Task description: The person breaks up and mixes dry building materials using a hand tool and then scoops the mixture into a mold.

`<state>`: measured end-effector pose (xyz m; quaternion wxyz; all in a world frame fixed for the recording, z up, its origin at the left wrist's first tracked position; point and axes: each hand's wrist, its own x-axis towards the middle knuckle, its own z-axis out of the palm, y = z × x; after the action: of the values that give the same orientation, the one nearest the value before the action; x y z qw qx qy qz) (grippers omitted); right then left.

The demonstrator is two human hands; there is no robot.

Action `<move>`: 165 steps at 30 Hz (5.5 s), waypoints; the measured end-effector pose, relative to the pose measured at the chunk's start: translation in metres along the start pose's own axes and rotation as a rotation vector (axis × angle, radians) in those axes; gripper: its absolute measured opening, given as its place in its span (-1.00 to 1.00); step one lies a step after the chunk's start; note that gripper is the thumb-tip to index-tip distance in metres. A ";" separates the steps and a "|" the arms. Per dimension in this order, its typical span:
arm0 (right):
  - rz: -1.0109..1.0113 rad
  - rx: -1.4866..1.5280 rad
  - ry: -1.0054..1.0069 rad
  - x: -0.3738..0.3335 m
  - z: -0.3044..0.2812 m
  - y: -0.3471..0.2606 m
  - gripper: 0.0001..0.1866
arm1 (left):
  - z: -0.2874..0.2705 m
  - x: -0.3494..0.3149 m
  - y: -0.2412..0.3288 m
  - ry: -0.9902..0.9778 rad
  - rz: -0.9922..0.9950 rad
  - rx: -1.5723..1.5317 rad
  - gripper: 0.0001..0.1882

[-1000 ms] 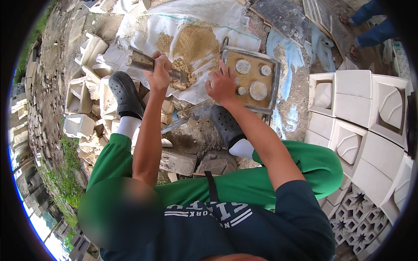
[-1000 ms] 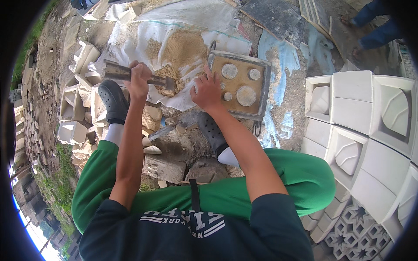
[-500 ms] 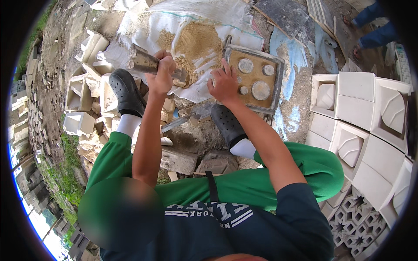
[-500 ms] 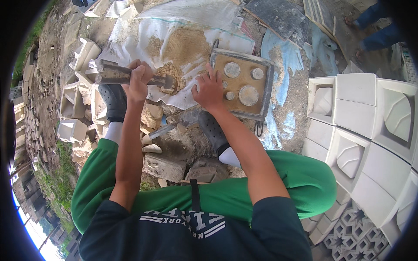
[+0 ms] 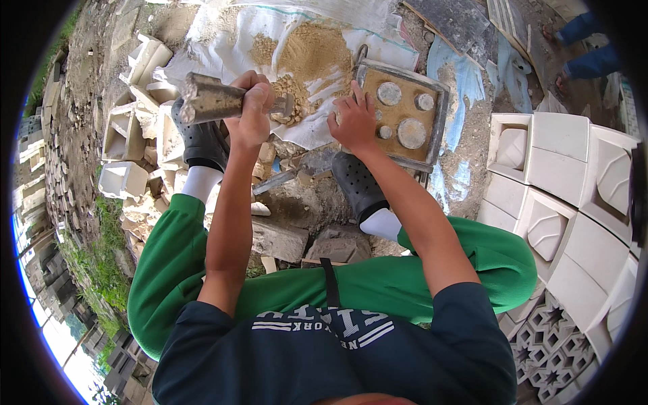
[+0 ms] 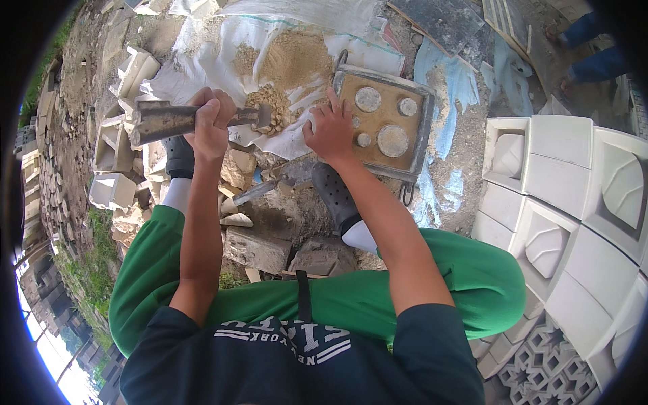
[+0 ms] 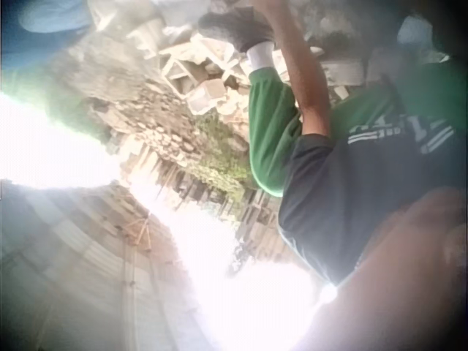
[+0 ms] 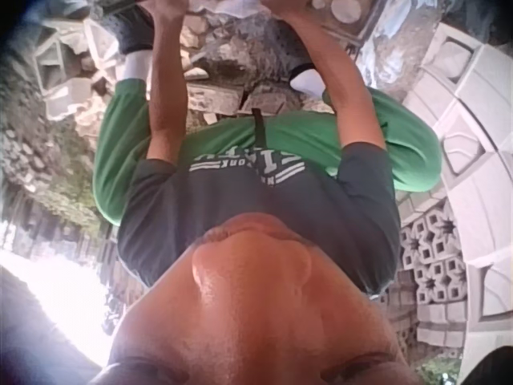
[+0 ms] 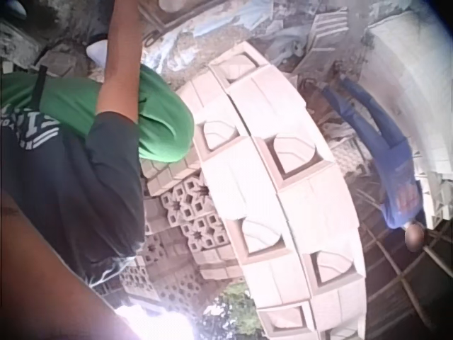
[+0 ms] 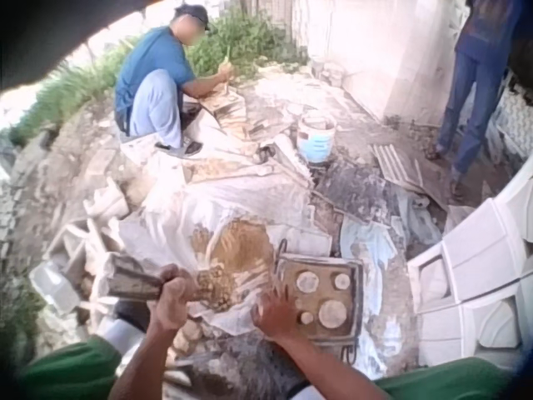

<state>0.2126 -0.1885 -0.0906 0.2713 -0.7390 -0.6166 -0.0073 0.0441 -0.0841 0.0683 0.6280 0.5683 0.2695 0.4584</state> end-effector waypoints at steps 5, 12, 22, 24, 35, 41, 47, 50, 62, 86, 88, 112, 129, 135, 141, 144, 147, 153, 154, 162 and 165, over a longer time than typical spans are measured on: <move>0.001 0.004 -0.016 0.006 -0.005 -0.007 -0.74 | -0.012 -0.012 -0.049 -0.046 0.063 -0.027 -0.75; -0.457 -0.505 -0.233 0.020 0.033 -0.013 -0.72 | -0.007 -0.007 -0.052 0.257 -0.057 -0.104 -0.77; 0.324 0.091 -0.685 0.030 0.111 -0.042 -0.56 | -0.068 -0.003 0.000 0.304 0.126 -0.186 -0.75; 0.379 0.103 -0.652 0.029 0.123 -0.045 -0.58 | -0.075 -0.002 -0.004 0.348 0.127 -0.177 -0.75; 0.268 0.563 -0.333 0.067 0.123 -0.043 -0.64 | -0.080 -0.004 -0.002 0.398 0.106 -0.132 -0.75; -0.106 0.143 -0.173 0.061 0.015 -0.036 -0.72 | -0.063 0.000 0.029 0.295 0.141 -0.155 -0.74; -0.102 0.036 -0.067 0.010 0.005 -0.007 -0.76 | -0.047 0.025 -0.037 0.265 0.004 0.043 -0.71; -0.038 0.027 -0.053 0.006 0.010 -0.011 -0.74 | -0.052 0.045 -0.059 0.246 0.011 0.093 -0.74; -0.023 0.061 -0.064 0.014 0.009 -0.007 -0.79 | -0.043 0.043 -0.068 0.206 -0.030 -0.007 -0.76; -0.012 0.041 -0.046 0.014 0.010 -0.011 -0.82 | -0.058 0.034 -0.050 0.007 0.070 -0.053 -0.76; -0.004 0.046 -0.062 0.005 0.011 -0.011 -0.82 | -0.062 0.032 -0.079 0.078 -0.009 -0.054 -0.76; -0.012 0.038 -0.038 0.017 0.007 -0.009 -0.82 | -0.048 0.025 -0.031 0.098 0.079 -0.062 -0.77; -0.006 0.032 -0.068 0.009 0.010 -0.005 -0.84 | -0.049 0.033 -0.068 0.247 -0.042 -0.092 -0.76; -0.012 0.045 -0.028 0.016 0.007 -0.006 -0.81 | -0.028 0.025 0.007 0.115 0.138 -0.079 -0.75; -0.002 0.053 -0.070 0.011 0.006 -0.011 -0.81 | -0.036 0.030 -0.060 0.329 -0.032 -0.135 -0.73; 0.029 0.027 -0.106 0.010 0.009 -0.002 -0.81 | -0.031 0.033 -0.025 0.315 0.028 -0.001 -0.75; 0.002 0.038 -0.068 0.012 0.006 -0.003 -0.81 | -0.031 0.034 0.020 0.212 0.082 -0.128 -0.75; -0.027 0.049 -0.045 0.014 0.007 -0.011 -0.85 | -0.075 0.042 -0.052 0.114 -0.007 -0.110 -0.76; -0.017 0.042 -0.066 0.010 0.009 -0.011 -0.85 | -0.080 0.041 -0.053 0.197 -0.022 -0.072 -0.76; -0.014 0.042 -0.051 0.015 0.006 -0.006 -0.86 | -0.058 0.033 -0.020 0.129 0.071 -0.134 -0.75; -0.027 0.045 -0.051 0.016 0.008 -0.011 -0.85 | -0.071 0.035 -0.072 0.221 -0.029 -0.177 -0.74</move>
<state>0.2041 -0.1700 -0.0877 0.2721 -0.7243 -0.6332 0.0220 0.0179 -0.0152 -0.0090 0.6486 0.4529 0.3035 0.5311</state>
